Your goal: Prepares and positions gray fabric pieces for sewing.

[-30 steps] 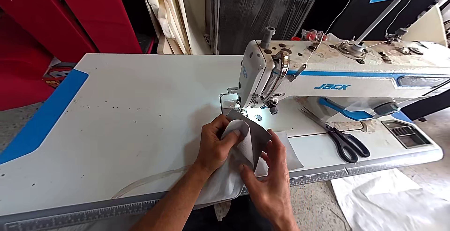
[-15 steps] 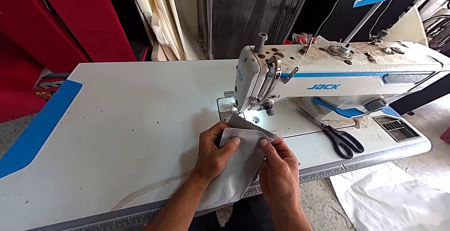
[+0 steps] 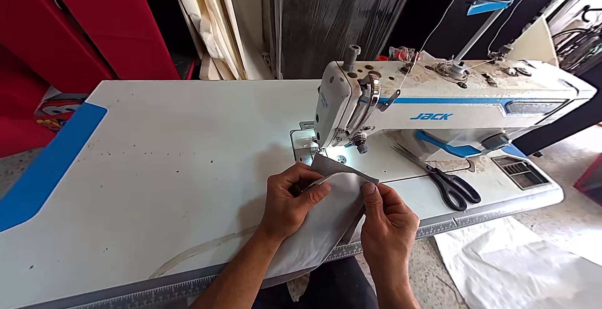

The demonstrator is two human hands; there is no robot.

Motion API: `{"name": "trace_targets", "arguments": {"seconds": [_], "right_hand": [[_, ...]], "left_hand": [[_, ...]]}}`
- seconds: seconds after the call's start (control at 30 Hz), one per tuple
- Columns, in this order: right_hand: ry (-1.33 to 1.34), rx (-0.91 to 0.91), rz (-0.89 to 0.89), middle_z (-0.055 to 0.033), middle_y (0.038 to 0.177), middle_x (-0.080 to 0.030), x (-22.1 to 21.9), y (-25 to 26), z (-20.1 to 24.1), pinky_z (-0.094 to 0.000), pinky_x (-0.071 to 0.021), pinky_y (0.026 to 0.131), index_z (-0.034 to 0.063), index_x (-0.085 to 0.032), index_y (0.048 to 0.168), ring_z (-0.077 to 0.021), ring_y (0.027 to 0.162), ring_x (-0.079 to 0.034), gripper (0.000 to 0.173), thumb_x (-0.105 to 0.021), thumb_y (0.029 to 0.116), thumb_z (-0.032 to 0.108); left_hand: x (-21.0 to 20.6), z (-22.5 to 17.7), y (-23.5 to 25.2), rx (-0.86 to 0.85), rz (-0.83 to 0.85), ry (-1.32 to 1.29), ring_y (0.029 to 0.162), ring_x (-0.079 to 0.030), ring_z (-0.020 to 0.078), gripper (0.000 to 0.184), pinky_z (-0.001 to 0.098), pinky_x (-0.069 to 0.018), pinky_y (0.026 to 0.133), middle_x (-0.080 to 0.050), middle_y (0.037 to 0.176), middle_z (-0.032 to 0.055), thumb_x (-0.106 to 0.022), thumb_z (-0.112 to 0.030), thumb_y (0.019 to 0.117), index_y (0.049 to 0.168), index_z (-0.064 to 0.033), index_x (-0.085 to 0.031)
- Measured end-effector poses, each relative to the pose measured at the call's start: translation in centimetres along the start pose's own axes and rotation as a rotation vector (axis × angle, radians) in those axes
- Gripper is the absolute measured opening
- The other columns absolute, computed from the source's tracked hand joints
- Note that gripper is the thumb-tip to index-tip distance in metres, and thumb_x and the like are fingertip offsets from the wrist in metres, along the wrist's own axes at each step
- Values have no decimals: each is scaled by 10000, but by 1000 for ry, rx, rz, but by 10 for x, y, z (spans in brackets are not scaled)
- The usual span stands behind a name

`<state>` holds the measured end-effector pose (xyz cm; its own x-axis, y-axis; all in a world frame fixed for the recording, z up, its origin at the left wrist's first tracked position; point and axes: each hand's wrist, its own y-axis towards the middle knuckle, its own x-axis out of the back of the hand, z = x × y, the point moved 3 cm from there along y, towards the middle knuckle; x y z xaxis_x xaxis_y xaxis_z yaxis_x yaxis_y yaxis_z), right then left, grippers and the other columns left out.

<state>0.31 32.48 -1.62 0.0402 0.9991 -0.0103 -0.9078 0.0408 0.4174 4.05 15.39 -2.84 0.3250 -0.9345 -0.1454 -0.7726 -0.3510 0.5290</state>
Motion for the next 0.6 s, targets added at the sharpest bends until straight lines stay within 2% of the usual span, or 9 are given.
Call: {"name": "trace_targets", "arguments": {"seconds": [0.1,0.2,0.27,0.3,0.4,0.43,0.5,0.57,0.6], "right_hand": [[35,-14,72,45,686,-644,-1,-1,1,-175,-522,550,109,-687,924,-29,592,-616,154,-581,1018,170],[130,-93,166,5,809,-722,-6,-5,3,-210,-596,664,107,-698,1032,-69,721,-699,167,-716,942,246],[161,-114,124,-21,756,-720,-9,-7,3,-212,-588,619,86,-718,950,-81,666,-693,123,-774,879,170],[161,-107,88,-19,717,-714,-10,-6,3,-204,-579,590,80,-725,892,-72,627,-682,74,-777,861,122],[117,-38,48,4,664,-701,-6,-3,7,-183,-558,548,81,-735,821,-38,570,-652,44,-767,852,77],[105,-21,52,7,656,-695,-3,-3,9,-180,-551,537,83,-739,817,-35,556,-641,45,-767,853,79],[96,0,70,6,658,-695,4,-3,14,-180,-552,538,83,-740,816,-35,554,-638,48,-766,857,82],[103,-17,90,-4,663,-699,11,-3,21,-185,-555,546,82,-740,811,-41,566,-646,57,-767,861,91],[112,-36,96,-3,661,-697,16,-3,24,-183,-551,545,87,-743,807,-39,567,-646,67,-772,863,109]], "left_hand": [[0,0,1,4,-27,-31,679,-642,64,80,194,-562,602,-707,882,26,-735,-120,918,959,-52,-748],[1,-1,1,14,-89,-6,653,-631,74,90,197,-550,577,-708,845,31,-769,-60,878,963,-63,-740],[1,0,0,30,-116,-36,655,-641,87,158,205,-559,582,-708,834,41,-780,-28,861,1001,-61,-713],[1,0,0,57,-109,-68,679,-667,104,244,222,-581,604,-711,849,54,-773,-10,860,1077,-58,-673],[2,-3,3,263,15,-190,780,-730,143,607,265,-618,700,-741,947,93,-714,-12,898,1440,-118,-461],[2,-4,3,339,57,-235,786,-730,151,642,273,-618,701,-741,962,110,-705,-19,905,1484,-127,-452],[1,-8,4,458,128,-325,785,-731,153,520,285,-622,691,-739,968,127,-696,-28,909,1401,-91,-541],[-2,-16,6,521,156,-387,773,-719,156,296,295,-622,690,-730,940,140,-711,-26,905,1197,-22,-662],[-5,-22,6,530,141,-379,735,-705,144,190,283,-615,665,-721,884,134,-727,-28,895,1082,-7,-700]]}}
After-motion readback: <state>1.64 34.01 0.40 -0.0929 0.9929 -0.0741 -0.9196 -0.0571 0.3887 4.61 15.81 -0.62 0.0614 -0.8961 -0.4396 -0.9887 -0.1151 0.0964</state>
